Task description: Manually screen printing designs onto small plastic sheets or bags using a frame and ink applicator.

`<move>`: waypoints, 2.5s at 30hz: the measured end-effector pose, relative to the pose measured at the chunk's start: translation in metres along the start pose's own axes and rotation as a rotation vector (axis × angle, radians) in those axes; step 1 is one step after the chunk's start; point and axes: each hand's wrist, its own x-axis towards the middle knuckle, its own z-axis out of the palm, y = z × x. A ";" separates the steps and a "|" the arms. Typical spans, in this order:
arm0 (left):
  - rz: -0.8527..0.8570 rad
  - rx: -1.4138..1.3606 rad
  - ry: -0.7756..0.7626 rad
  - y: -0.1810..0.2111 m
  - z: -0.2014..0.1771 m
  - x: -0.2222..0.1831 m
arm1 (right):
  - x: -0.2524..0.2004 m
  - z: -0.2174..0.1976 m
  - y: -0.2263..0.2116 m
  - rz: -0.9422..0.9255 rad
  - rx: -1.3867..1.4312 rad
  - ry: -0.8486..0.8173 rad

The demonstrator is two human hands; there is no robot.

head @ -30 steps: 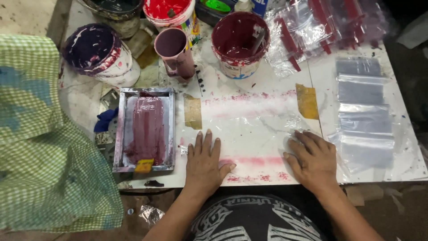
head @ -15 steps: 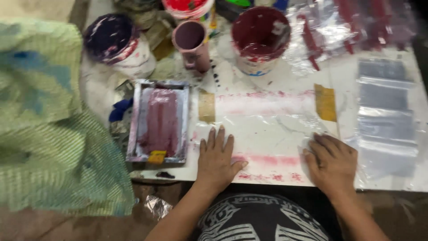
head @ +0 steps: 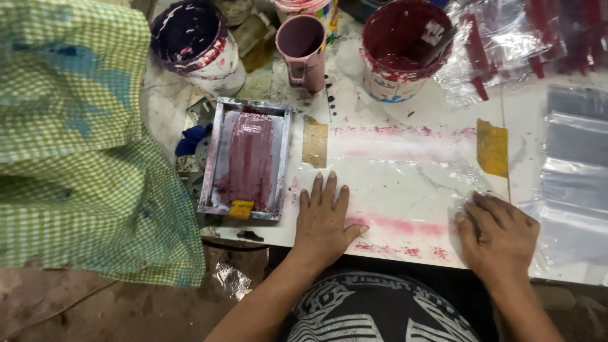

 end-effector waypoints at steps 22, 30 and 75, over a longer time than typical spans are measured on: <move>-0.049 -0.033 -0.048 0.000 -0.001 -0.003 | -0.006 0.001 0.003 -0.007 0.003 -0.003; -0.035 -0.016 -0.008 -0.001 -0.003 -0.002 | -0.011 0.007 0.009 0.010 0.002 -0.005; 0.079 0.100 0.391 -0.009 -0.020 -0.007 | 0.000 0.004 -0.004 0.067 -0.013 0.020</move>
